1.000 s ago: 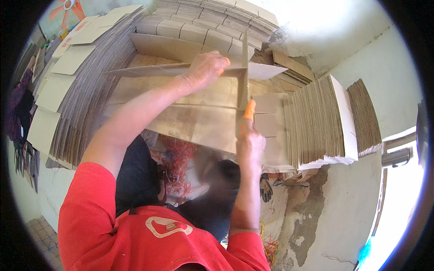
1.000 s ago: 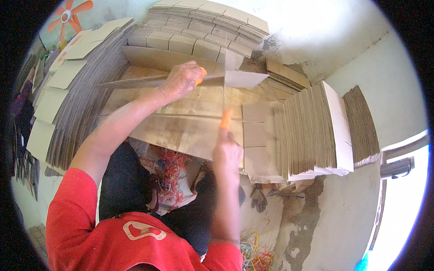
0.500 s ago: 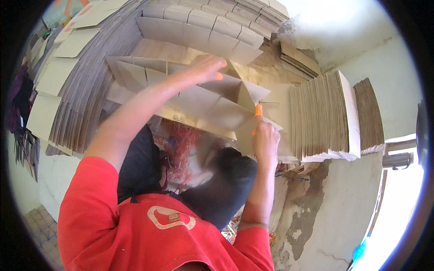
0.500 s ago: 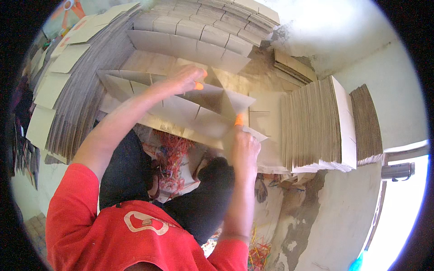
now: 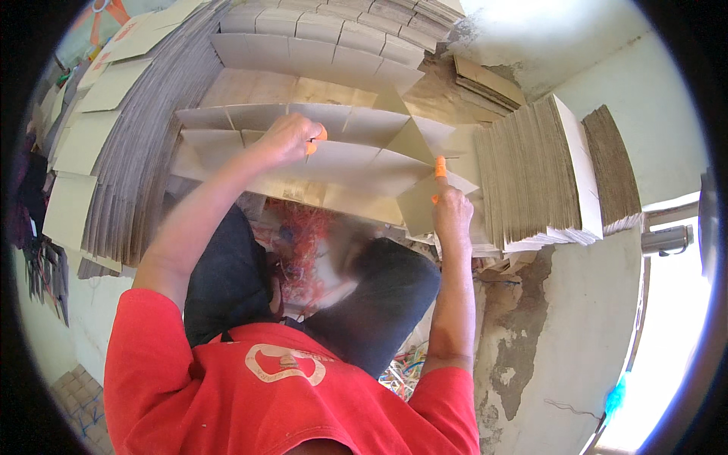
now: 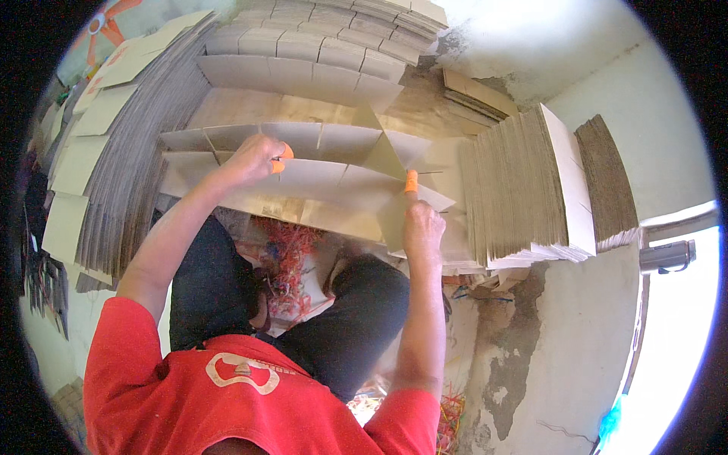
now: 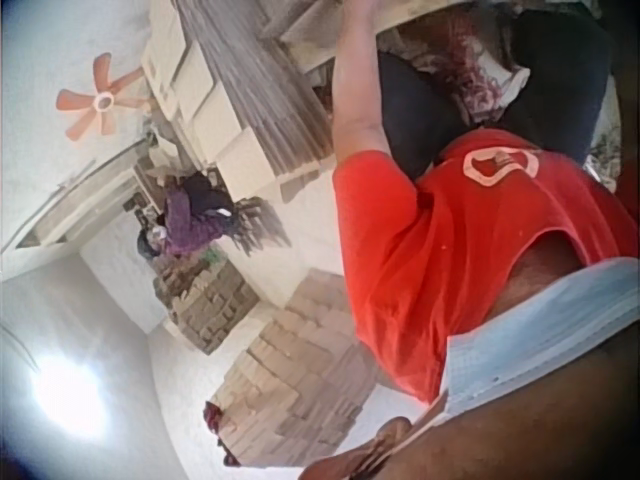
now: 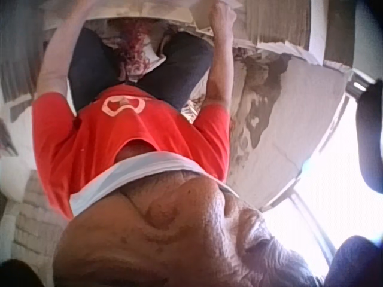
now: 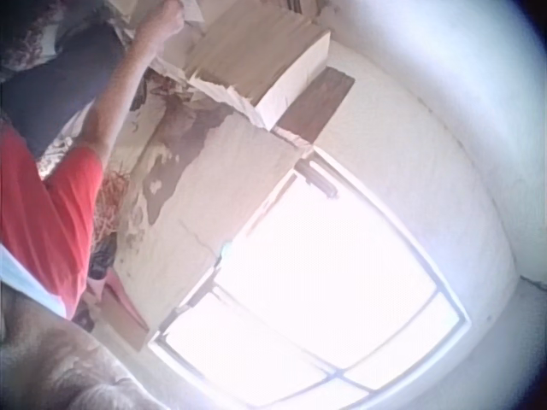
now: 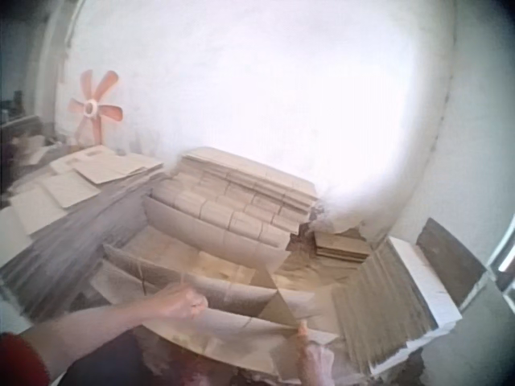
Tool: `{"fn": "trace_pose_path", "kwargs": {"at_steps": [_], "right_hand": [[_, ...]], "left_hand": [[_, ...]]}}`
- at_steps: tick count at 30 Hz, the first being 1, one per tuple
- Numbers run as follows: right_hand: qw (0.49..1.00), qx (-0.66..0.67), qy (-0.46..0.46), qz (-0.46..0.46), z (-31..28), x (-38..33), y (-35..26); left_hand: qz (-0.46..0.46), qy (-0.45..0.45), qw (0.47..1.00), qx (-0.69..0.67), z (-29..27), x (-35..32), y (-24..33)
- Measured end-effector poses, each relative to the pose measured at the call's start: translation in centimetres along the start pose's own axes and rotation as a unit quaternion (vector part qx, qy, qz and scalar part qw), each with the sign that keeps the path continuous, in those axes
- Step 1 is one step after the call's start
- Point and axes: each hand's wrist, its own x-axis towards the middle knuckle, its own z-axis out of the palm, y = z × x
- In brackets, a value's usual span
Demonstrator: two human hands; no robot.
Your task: The person sits on the floor and repeatedly folds flat cardboard pieces along pre-scored lines, then stacks the folded pieces to the right. The hands manipulate each piece individually, folding flaps inward and placing the finished units into a growing stack.
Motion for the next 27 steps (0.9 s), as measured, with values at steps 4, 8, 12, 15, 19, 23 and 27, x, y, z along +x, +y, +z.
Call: {"fn": "trace_pose_path", "kwargs": {"at_steps": [4, 8, 12, 15, 19, 23, 27], "right_hand": [[0.996, 0.084, -0.021, -0.033, -2.7, 1.0, 2.1], [0.967, -0.062, 0.241, 0.056, -8.0, 2.0, 8.2], [0.923, -0.213, 0.121, 0.296, -13.2, 2.7, 16.2], [0.936, -0.133, 0.017, 0.324, -15.1, 2.6, 21.8], [0.967, -0.191, 0.046, 0.164, -15.1, 3.2, 22.5], [0.968, -0.211, 0.084, 0.110, -14.7, 3.9, 21.6], [0.974, -0.017, 0.065, 0.216, -18.4, 4.5, 22.5]], "left_hand": [[-0.049, -0.086, 0.995, 0.024, -1.2, 0.0, 0.4], [-0.046, -0.132, 0.989, 0.044, -2.1, -1.1, 1.0], [-0.039, -0.123, 0.989, 0.077, -1.6, -2.0, 1.0], [-0.029, -0.106, 0.992, 0.067, -1.5, -2.3, 1.6], [-0.044, -0.097, 0.992, 0.074, -1.8, -2.7, 2.2], [-0.052, -0.071, 0.993, 0.082, -1.9, -2.6, 3.1], [-0.067, -0.007, 0.996, 0.066, -2.1, -3.9, 3.3]]}}
